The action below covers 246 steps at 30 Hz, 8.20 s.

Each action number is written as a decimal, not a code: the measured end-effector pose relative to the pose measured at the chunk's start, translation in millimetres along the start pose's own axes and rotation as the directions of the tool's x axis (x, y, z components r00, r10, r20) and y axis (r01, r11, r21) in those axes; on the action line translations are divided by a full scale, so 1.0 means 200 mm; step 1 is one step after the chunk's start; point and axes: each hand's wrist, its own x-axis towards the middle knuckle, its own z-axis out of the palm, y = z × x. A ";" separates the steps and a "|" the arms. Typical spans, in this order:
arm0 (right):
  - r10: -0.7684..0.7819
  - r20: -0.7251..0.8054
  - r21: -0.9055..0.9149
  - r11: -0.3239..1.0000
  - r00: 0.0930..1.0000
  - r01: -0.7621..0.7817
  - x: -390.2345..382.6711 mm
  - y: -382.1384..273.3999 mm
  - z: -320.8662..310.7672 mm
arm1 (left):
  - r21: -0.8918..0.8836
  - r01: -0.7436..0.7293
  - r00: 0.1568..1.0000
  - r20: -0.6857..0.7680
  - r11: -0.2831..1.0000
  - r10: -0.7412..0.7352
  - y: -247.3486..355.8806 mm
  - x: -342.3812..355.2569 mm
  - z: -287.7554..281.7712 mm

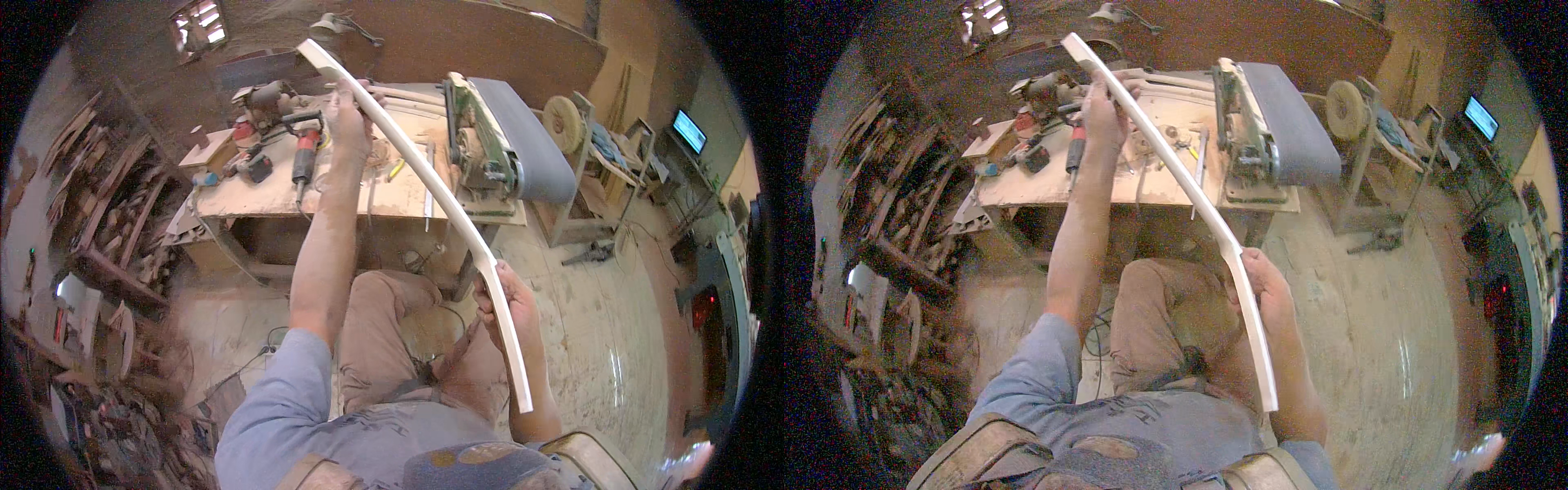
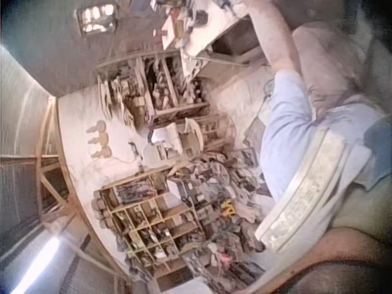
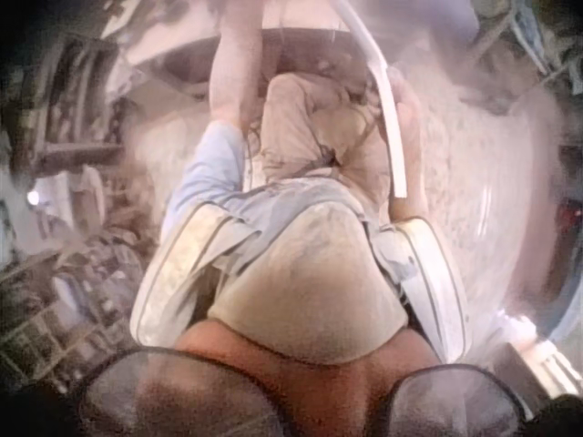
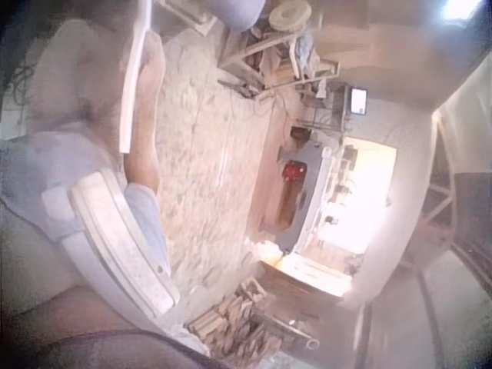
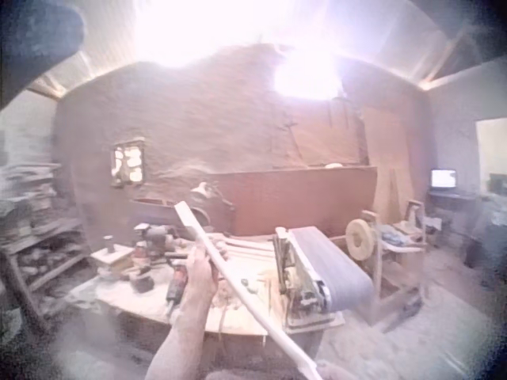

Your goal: The person holds a wooden guitar neck against a running belt sander to smooth the surface, then uses calipers to measure the thickness of the headstock area.

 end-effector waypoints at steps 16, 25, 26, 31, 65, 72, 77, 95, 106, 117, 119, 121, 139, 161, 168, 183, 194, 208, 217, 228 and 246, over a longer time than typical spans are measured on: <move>-0.250 0.174 -0.294 0.910 0.953 0.292 0.00 -0.04 0.30 | -0.180 0.105 0.994 -0.004 0.978 -0.108 -0.07 0.07 -0.09; -0.306 0.278 -0.277 0.882 0.911 0.381 -0.02 -0.21 0.53 | -0.214 0.150 0.989 0.033 0.965 -0.147 -0.14 0.24 -0.27; -0.313 0.288 -0.268 0.881 0.905 0.390 -0.02 -0.22 0.55 | -0.223 0.176 0.984 0.062 0.959 -0.166 -0.12 0.25 -0.27; -0.311 0.287 -0.204 0.904 0.906 0.375 0.00 -0.26 0.58 | -0.278 0.230 0.973 0.055 0.933 -0.223 -0.09 0.21 -0.22; -0.363 0.304 -0.121 0.902 0.881 0.414 0.05 -0.39 0.67 | -0.336 0.228 0.972 0.019 0.914 -0.236 -0.13 0.35 -0.28; -0.192 0.327 -0.573 0.738 0.925 0.356 0.13 -0.24 0.21 | -0.153 0.101 0.986 -0.114 0.983 -0.119 -0.03 0.16 -0.13; -0.144 0.197 -0.852 0.464 0.970 0.242 0.21 -0.02 0.00 | 0.075 0.018 0.985 -0.172 0.997 -0.005 -0.05 -0.17 0.09; -0.194 -0.096 -0.619 0.780 0.976 0.094 -0.16 -0.02 -0.48 | -0.032 0.228 0.973 0.043 0.973 -0.226 -0.02 -0.32 0.29; -0.725 0.375 -0.838 -0.532 0.578 -0.122 -0.72 -0.83 -0.70 | 0.290 0.032 0.864 0.473 0.956 -0.172 -0.14 0.01 0.51; -0.511 0.567 -0.394 -0.857 0.646 -0.331 -0.84 -1.13 -0.62 | 0.417 -0.391 0.627 0.773 0.821 -0.094 -0.61 0.09 0.64; -0.511 0.555 -0.388 -0.857 0.656 -0.339 -0.81 -1.13 -0.62 | 0.392 -0.372 0.646 0.760 0.841 -0.069 -0.66 0.10 0.64; -0.520 0.529 -0.385 -0.851 0.671 -0.356 -0.78 -1.14 -0.62 | 0.384 -0.354 0.665 0.745 0.853 -0.059 -0.71 0.16 0.63; -0.545 0.460 -0.368 -0.835 0.701 -0.408 -0.90 -1.25 -0.77 | 0.415 -0.399 0.604 0.790 0.818 -0.106 -0.70 0.09 0.73; -0.362 0.195 -0.956 -0.277 0.912 0.094 -0.16 -1.55 -0.76 | 0.824 0.027 0.779 0.338 0.566 -0.528 0.25 -0.07 0.35; -0.311 0.298 -0.919 -0.349 0.903 0.183 0.01 -1.60 -0.88 | 0.943 -0.310 0.590 0.293 0.124 -0.753 0.25 -0.11 0.42; -0.530 0.465 -0.743 -0.670 0.709 -0.013 0.31 -1.44 -1.05 | 0.397 -0.869 0.493 0.640 -0.296 -0.589 0.09 -0.21 0.51; -0.606 0.666 -0.579 -0.788 0.434 -0.211 0.42 -1.36 -1.14 | 0.594 -0.727 0.687 0.614 -0.344 -0.390 0.15 -0.34 0.59; -0.568 0.403 -0.796 -0.605 0.718 -0.032 0.35 -1.60 -1.24 | 0.740 -0.671 0.332 0.356 0.046 -0.873 0.08 -0.24 0.70; -0.610 0.489 -0.761 -0.648 0.624 -0.038 0.40 -1.52 -1.21 | 0.423 -0.875 0.475 0.663 -0.234 -0.578 0.03 -0.34 0.66; -0.633 0.505 -0.741 -0.666 0.587 -0.081 0.48 -1.51 -1.23 | 0.366 -0.799 0.580 0.681 -0.478 -0.448 0.03 -0.42 0.69; -0.572 0.558 -0.720 -0.694 0.602 0.008 0.39 -1.53 -1.14 | 0.606 -0.759 0.520 0.347 -0.236 -0.781 0.12 -0.29 0.65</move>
